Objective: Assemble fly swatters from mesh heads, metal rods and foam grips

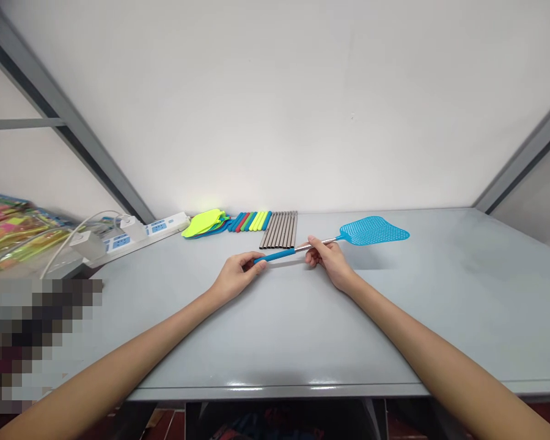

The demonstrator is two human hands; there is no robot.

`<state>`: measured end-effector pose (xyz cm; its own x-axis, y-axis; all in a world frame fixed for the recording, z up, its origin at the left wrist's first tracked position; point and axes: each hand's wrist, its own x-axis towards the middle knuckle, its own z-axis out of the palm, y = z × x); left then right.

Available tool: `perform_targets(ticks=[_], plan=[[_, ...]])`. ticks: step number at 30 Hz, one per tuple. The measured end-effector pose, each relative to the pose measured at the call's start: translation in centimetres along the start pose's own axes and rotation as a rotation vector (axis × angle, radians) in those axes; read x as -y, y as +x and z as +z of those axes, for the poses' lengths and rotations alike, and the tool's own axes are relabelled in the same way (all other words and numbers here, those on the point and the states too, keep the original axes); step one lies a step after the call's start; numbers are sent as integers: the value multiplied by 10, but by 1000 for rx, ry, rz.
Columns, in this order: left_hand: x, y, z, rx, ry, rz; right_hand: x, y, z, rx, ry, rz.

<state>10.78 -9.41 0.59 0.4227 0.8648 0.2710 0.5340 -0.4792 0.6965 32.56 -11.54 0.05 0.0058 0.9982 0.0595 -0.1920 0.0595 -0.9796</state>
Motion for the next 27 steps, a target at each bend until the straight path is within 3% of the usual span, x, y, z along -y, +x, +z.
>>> perform_targets(ticks=[12,18,22,24,27], plan=[[-14,-5,-1,118,77,111,1,-3,5,31,-91,-33],[-31,-19,6,77,122,183,10,-18,20,74,-161,-70],[-39,-29,12,133,180,186,22,-24,27,-108,140,-102],[-43,-32,13,140,208,143,28,-25,29,-183,398,-35],[-49,-37,13,169,260,65,33,-27,33,-171,661,120]])
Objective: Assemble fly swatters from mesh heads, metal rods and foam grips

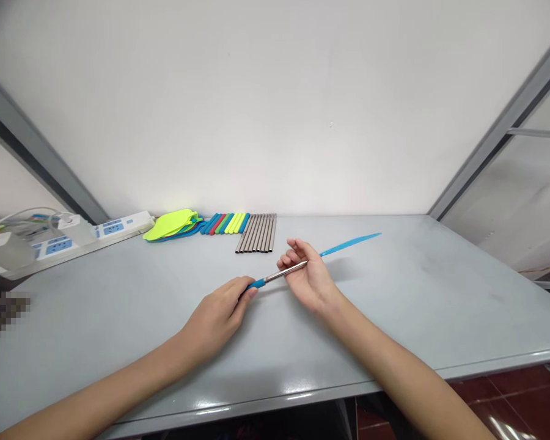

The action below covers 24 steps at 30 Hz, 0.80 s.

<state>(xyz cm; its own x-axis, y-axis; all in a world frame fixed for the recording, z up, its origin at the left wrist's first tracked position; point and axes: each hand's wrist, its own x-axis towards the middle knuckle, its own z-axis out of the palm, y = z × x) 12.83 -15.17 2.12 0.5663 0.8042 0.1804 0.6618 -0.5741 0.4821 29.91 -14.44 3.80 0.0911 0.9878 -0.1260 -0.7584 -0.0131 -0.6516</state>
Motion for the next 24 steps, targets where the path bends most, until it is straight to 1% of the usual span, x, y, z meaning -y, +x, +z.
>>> perform_targets(ticks=[2,6,8,11,13,18,19,21,24], plan=[[-4,-3,0,38,7,-34,-2,-3,2,6,90,61],[-12,-6,3,124,-70,-78,-8,-6,0,46,175,83],[-15,-7,7,155,-156,-100,-10,-6,-1,75,179,111],[-16,-5,11,182,-330,-107,-10,-5,-2,76,181,145],[-16,-3,14,239,-483,-140,-11,-4,-3,70,184,153],[-16,1,15,554,-972,-404,-16,-4,-5,55,165,172],[-15,2,14,604,-1072,-427,-16,-5,-5,55,164,169],[-11,4,10,722,-1259,-429,-17,-9,-3,66,160,156],[-5,8,5,921,-1439,-396,-14,-15,1,82,138,136]])
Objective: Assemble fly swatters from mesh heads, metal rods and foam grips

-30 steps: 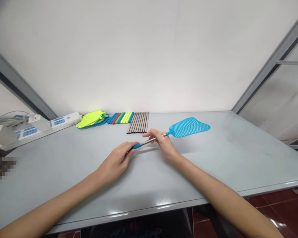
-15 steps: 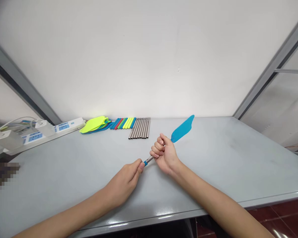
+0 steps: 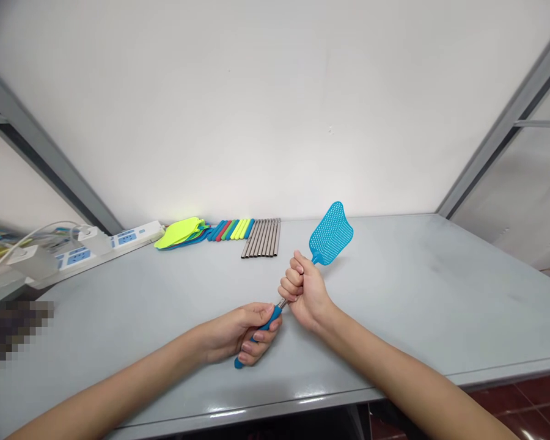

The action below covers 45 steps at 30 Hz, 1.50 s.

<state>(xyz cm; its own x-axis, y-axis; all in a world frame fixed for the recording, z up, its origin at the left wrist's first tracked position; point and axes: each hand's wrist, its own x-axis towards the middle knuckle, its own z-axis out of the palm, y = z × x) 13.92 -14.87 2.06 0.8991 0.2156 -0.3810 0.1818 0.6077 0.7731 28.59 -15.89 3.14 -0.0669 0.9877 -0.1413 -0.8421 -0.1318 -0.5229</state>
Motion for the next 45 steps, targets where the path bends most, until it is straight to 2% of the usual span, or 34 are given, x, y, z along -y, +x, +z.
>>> perform_targets(ticks=[2,4,8,11,14,20,24,29,34,39,45], plan=[[-2,0,-3,66,-28,-9,3,-3,3,12,-16,15],[-2,1,-3,71,-35,14,8,-5,5,39,-21,51],[0,1,0,-17,-11,88,21,-4,3,122,-10,120],[-1,-3,0,-111,16,112,30,0,0,131,6,81],[-3,-7,-4,-173,36,108,34,5,-4,66,29,18],[1,-1,-13,-359,213,249,34,19,-14,-219,74,-73],[7,4,-15,-428,309,274,35,22,-20,-321,103,-92],[13,3,-10,-576,552,309,38,20,-16,-365,113,-56],[12,-2,2,-665,731,371,44,22,-17,-367,88,-104],[8,-3,6,-691,763,380,48,27,-26,-397,100,-93],[7,-4,8,-669,708,328,48,29,-29,-360,88,-98]])
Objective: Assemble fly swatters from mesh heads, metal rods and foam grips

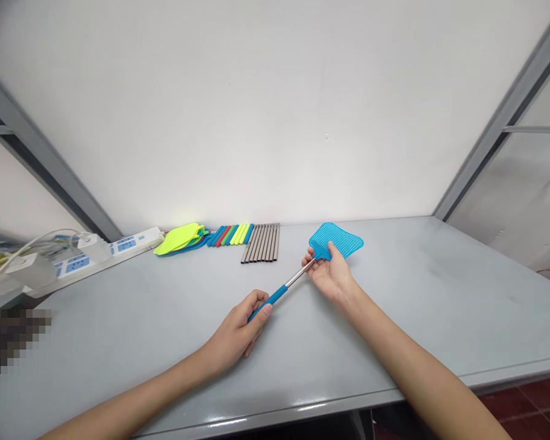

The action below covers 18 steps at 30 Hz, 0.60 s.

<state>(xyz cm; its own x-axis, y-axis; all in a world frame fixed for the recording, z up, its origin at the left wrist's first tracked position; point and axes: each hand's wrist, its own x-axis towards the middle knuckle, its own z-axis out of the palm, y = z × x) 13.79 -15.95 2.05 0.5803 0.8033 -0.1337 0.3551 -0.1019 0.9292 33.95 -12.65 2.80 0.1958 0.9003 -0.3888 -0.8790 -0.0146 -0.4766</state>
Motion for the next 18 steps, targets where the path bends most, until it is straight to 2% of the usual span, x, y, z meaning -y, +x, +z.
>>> perform_targets(ticks=[4,8,11,18], plan=[[0,1,0,-78,63,29,-3,0,0,-10,61,31],[0,1,0,-170,163,91,-10,0,-2,56,121,59],[2,-1,2,-159,217,94,-17,0,-4,93,103,34],[4,-10,15,-107,253,100,-25,-11,1,24,136,5]])
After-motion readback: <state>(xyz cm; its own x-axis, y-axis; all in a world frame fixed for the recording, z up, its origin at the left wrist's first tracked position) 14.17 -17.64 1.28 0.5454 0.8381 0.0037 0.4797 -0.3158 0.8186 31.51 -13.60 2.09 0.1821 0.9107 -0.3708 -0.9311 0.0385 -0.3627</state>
